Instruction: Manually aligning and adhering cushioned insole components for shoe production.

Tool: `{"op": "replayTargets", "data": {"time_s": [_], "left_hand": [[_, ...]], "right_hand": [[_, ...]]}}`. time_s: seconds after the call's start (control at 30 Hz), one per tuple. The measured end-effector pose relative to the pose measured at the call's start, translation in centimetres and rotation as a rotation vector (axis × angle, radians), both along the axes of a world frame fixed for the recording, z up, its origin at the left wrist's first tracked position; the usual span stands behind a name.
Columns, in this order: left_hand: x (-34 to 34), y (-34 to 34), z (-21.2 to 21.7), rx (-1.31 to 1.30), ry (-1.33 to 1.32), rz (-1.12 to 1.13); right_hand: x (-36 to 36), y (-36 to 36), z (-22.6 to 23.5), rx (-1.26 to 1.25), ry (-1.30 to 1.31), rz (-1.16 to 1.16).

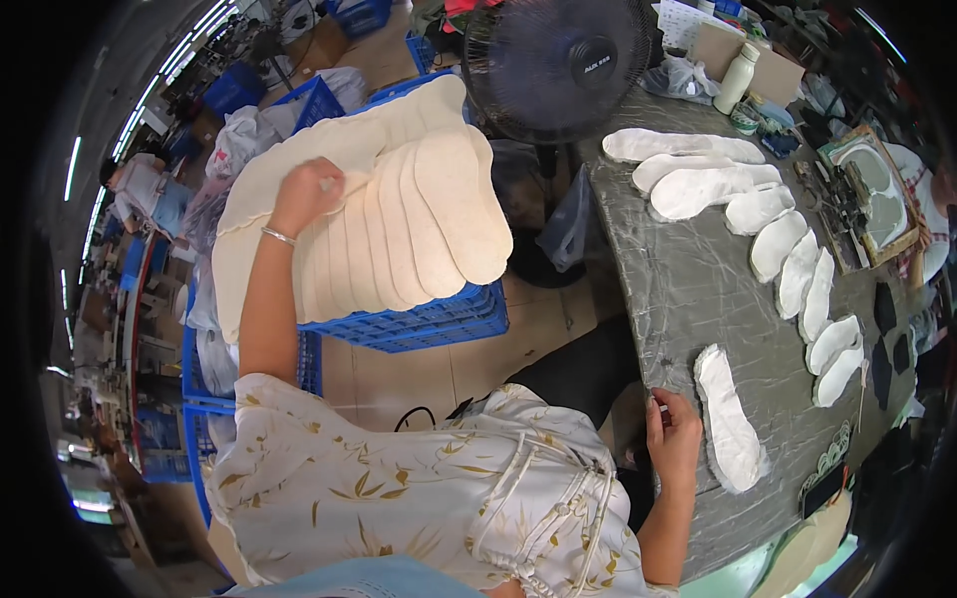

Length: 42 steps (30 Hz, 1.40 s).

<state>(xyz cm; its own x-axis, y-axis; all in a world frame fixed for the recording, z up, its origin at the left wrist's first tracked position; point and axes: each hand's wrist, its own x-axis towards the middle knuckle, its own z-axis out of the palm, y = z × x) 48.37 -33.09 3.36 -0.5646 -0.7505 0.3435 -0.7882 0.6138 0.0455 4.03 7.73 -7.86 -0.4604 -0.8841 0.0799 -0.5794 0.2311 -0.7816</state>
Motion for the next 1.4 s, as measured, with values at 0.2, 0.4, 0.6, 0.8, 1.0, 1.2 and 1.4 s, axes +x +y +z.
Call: {"op": "replayTargets", "data": {"time_s": [0.2, 0.4, 0.6, 0.8, 1.0, 1.2, 1.4], "left_hand": [[3.9, -10.6, 4.3, -0.408, 0.199, 0.381], [0.6, -15.2, 10.8, -0.729, 0.311, 0.522], [-4.1, -10.8, 19.0, -1.08, 0.382, 0.37], [-13.1, -2.0, 23.3, -0.881, 0.711, -0.345], [-23.8, 7.7, 20.6, -0.254, 0.876, -0.561], [-36.5, 14.9, 13.3, 0.536, 0.737, -1.034], [-44.0, 21.7, 6.9, 0.957, 0.702, -1.071]], "right_hand": [[-0.1, -0.1, -0.4, 0.03, 0.011, -0.016], [0.2, 0.4, -1.0, 0.022, 0.018, -0.057], [-0.1, 0.8, -0.8, 0.034, 0.049, -0.062], [-1.6, 0.1, 1.4, -0.055, -0.032, -0.131], [-3.8, 0.0, 4.2, -0.512, -0.554, -0.231], [-4.3, 7.4, 4.4, -0.816, -0.731, -0.338], [-4.3, 14.1, 0.5, -0.897, -0.869, -0.674]]}}
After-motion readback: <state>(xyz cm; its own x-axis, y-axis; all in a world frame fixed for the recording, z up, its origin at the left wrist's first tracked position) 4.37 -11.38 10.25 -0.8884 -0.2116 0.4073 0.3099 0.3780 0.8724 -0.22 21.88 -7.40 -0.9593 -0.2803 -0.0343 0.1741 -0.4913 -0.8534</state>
